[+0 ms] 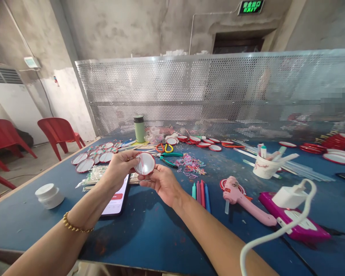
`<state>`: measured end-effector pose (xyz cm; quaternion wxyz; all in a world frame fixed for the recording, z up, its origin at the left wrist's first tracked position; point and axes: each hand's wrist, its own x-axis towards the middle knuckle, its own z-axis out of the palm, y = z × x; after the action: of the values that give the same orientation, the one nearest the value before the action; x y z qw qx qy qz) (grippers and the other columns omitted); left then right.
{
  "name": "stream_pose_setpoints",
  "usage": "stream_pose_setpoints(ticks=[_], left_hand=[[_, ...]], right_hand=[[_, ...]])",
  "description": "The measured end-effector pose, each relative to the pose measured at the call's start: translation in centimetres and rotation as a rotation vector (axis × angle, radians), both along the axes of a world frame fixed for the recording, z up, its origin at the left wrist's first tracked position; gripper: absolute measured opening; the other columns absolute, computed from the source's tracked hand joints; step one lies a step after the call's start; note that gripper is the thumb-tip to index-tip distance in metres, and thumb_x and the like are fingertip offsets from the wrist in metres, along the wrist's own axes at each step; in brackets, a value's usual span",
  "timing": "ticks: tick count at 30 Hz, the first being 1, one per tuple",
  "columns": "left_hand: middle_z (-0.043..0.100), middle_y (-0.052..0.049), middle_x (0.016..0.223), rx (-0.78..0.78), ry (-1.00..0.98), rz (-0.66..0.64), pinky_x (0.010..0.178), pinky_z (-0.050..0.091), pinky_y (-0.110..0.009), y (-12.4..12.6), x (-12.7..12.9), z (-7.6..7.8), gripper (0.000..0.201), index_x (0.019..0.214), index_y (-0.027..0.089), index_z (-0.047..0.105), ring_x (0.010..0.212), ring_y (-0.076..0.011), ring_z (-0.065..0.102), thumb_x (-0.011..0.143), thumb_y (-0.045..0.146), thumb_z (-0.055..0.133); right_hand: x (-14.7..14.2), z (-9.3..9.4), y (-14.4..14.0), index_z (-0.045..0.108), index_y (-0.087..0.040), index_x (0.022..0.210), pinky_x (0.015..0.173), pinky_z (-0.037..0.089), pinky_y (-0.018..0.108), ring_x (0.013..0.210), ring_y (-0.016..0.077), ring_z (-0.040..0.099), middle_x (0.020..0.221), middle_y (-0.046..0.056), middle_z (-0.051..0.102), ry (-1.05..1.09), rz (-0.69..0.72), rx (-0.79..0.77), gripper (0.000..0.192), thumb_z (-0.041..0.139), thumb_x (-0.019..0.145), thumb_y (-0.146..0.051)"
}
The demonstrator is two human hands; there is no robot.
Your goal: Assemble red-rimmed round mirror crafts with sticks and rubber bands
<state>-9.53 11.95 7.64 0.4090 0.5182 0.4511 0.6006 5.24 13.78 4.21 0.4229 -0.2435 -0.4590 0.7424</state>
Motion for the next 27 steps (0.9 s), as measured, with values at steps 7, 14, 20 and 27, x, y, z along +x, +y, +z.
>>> stream_pose_setpoints(ticks=[7,14,20,27], left_hand=[[0.072,-0.005,0.077,-0.042,-0.065,-0.016,0.062,0.053,-0.027,-0.1,0.2,0.0,0.026,0.09,0.011,0.075,0.064,-0.0145,0.063,0.066,0.018,0.066],[0.072,-0.006,0.075,-0.045,-0.095,-0.037,0.057,0.054,-0.029,-0.1,0.3,-0.1,0.026,0.089,0.01,0.074,0.06,-0.0145,0.061,0.067,0.02,0.067],[0.074,-0.006,0.085,0.134,0.085,0.085,0.069,0.052,-0.028,0.2,0.7,-0.9,0.024,0.091,0.013,0.075,0.076,-0.0178,0.065,0.072,0.017,0.061],[0.075,-0.006,0.096,0.208,0.066,0.097,0.074,0.051,-0.028,0.0,1.0,-0.7,0.025,0.095,0.015,0.076,0.083,-0.0185,0.065,0.076,0.02,0.061]], right_hand=[[0.0,-0.1,0.2,0.068,-0.014,0.085,0.056,0.056,0.024,0.071,0.0142,0.067,0.088,0.006,0.073,-0.015,-0.032,-0.023,0.027,0.078,0.06,-0.011],[-0.1,0.0,0.3,0.071,-0.016,0.081,0.053,0.056,0.02,0.071,0.013,0.066,0.081,0.002,0.072,-0.07,-0.134,-0.022,0.03,0.084,0.054,-0.01],[0.1,-0.1,0.7,0.074,-0.015,0.081,0.052,0.056,0.02,0.066,0.0131,0.067,0.076,0.002,0.073,-0.121,-0.13,-0.068,0.034,0.083,0.05,-0.006],[0.0,0.4,1.0,0.074,-0.018,0.086,0.047,0.044,0.017,0.067,0.0113,0.064,0.081,0.0,0.074,-0.12,-0.246,-0.107,0.043,0.085,0.046,-0.01]])
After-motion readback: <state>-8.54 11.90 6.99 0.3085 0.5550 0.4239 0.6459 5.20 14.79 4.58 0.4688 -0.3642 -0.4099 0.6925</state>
